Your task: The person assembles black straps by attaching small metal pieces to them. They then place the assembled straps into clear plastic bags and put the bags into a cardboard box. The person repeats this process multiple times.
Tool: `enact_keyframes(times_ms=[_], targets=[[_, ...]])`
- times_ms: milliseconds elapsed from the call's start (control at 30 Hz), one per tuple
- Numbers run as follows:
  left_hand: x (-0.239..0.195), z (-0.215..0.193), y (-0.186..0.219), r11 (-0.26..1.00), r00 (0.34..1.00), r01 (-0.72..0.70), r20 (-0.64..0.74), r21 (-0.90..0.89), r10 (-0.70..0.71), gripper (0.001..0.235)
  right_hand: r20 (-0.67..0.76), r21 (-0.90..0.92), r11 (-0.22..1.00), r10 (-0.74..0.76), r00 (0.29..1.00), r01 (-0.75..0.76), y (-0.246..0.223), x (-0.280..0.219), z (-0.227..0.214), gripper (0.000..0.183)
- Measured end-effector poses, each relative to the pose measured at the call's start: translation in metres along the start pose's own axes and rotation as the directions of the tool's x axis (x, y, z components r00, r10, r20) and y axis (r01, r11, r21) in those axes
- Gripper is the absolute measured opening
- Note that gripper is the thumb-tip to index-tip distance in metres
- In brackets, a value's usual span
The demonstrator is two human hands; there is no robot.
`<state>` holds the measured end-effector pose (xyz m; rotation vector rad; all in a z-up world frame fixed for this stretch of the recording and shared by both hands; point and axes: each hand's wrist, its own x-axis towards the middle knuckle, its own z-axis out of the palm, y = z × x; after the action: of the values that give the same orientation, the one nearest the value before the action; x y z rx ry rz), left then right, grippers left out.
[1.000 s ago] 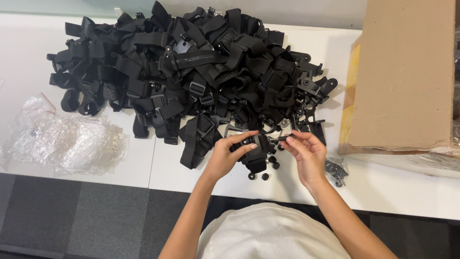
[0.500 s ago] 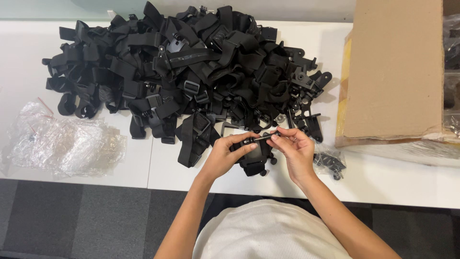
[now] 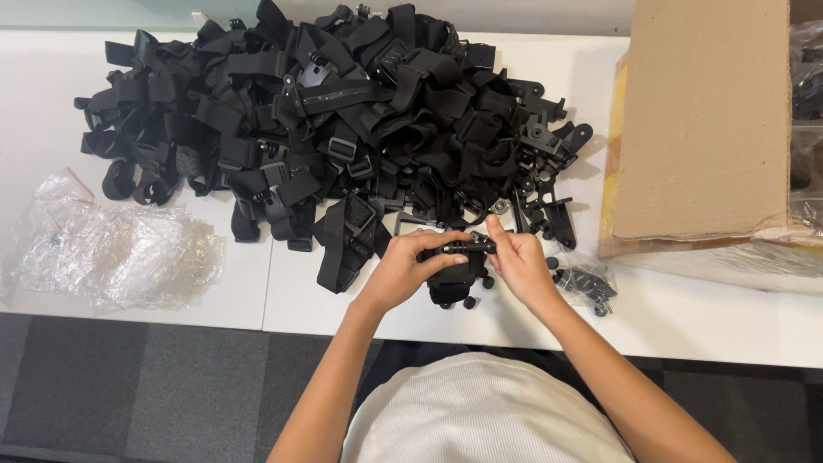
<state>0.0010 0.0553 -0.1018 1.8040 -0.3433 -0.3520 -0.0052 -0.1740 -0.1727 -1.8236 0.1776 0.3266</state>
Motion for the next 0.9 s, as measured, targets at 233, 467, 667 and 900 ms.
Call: enact_keyframes(times_ms=[233, 467, 667, 900], targets=[[-0.007, -0.005, -0.008, 0.994, 0.993, 0.051, -0.098, -0.095, -0.060, 0.037, -0.177, -0.250, 0.963, 0.055, 0.983, -0.099, 0.048, 0.004, -0.056, 0.060], [-0.008, -0.004, -0.028, 0.983, 0.986, 0.102, -0.117, -0.151, -0.120, 0.038, -0.461, -0.670, 0.712, -0.177, 0.869, -0.211, 0.182, -0.051, -0.143, 0.039], [-0.002, 0.008, -0.037, 0.977, 0.987, 0.139, -0.060, -0.163, -0.150, 0.039, -0.490, -0.318, 0.858, 0.216, 0.845, -0.404, 0.186, -0.037, -0.130, 0.058], [-0.002, 0.015, -0.047, 0.994, 0.997, 0.023, -0.067, -0.104, -0.030, 0.037, -0.224, -0.496, 0.841, -0.366, 0.903, 0.218, 0.059, -0.041, -0.068, 0.043]])
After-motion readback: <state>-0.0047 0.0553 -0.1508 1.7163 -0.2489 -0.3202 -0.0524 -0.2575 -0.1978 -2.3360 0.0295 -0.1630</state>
